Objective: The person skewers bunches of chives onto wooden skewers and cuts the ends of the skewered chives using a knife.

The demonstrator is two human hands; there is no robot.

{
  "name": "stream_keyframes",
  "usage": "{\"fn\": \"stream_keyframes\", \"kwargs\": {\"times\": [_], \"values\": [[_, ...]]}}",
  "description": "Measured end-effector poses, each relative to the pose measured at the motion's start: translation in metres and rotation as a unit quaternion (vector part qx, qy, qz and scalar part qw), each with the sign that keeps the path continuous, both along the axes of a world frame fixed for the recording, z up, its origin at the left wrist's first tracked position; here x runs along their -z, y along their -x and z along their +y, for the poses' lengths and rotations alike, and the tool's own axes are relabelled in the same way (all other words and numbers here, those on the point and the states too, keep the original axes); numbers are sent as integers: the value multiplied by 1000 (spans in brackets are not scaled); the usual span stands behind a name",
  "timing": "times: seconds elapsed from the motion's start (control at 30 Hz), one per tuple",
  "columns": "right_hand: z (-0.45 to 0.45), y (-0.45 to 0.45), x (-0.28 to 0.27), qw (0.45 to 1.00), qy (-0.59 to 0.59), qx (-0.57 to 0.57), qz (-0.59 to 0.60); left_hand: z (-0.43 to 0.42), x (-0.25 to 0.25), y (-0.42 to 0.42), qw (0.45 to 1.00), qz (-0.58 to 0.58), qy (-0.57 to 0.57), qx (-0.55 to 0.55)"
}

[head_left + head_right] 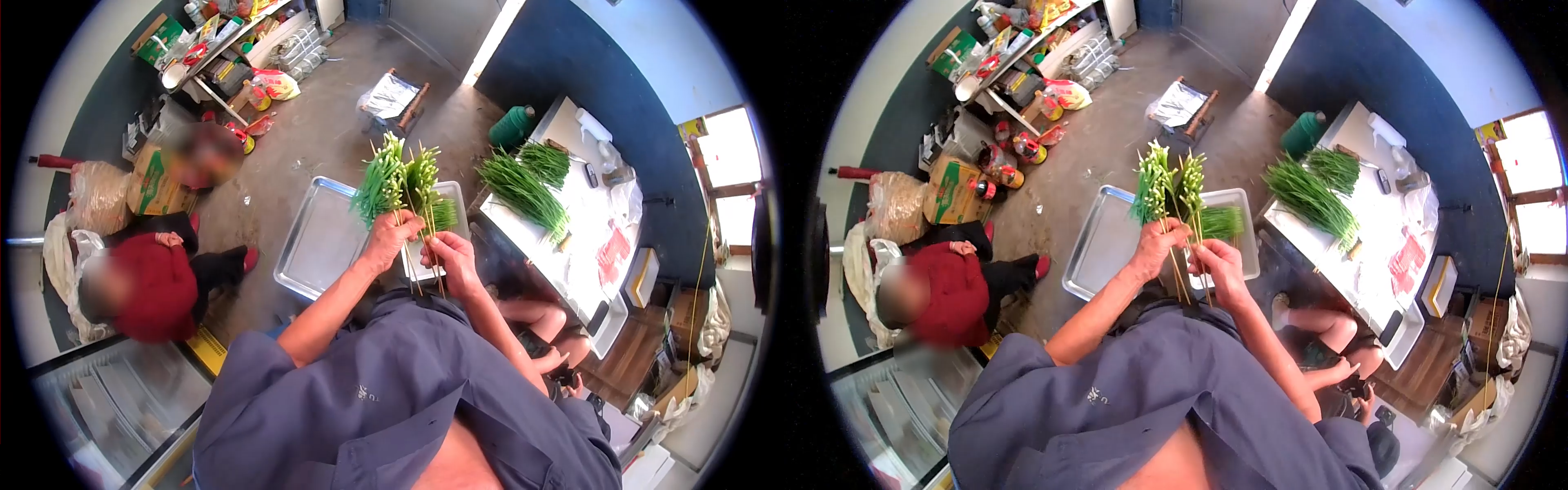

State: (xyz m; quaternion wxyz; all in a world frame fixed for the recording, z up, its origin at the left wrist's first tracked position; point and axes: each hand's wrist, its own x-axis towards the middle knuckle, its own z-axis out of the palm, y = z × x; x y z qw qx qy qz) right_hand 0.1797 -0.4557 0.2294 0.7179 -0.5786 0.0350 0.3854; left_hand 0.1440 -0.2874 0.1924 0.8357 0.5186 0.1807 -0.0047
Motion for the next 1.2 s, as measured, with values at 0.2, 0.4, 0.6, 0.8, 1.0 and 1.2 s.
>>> {"fn": "stream_keyframes", "kwargs": {"times": [0.2,0.4,0.6,0.8,1.0,1.2], "values": [[7,1,-1,998,-4,24,-52,-7,-2,7,998,4,48,37],[11,4,-2,997,-3,41,-63,-14,-1,5,998,-45,4,54],[8,7,-5,997,-8,45,-67,-16,-2,-4,986,-30,99,131],[-3,12,-1,994,-27,26,-98,-20,-21,-7,971,-14,132,197],[-4,14,3,967,56,12,-250,-34,12,-11,991,-69,42,111],[2,28,3,999,-22,-17,39,-30,2,-10,990,-70,-41,118]]}}
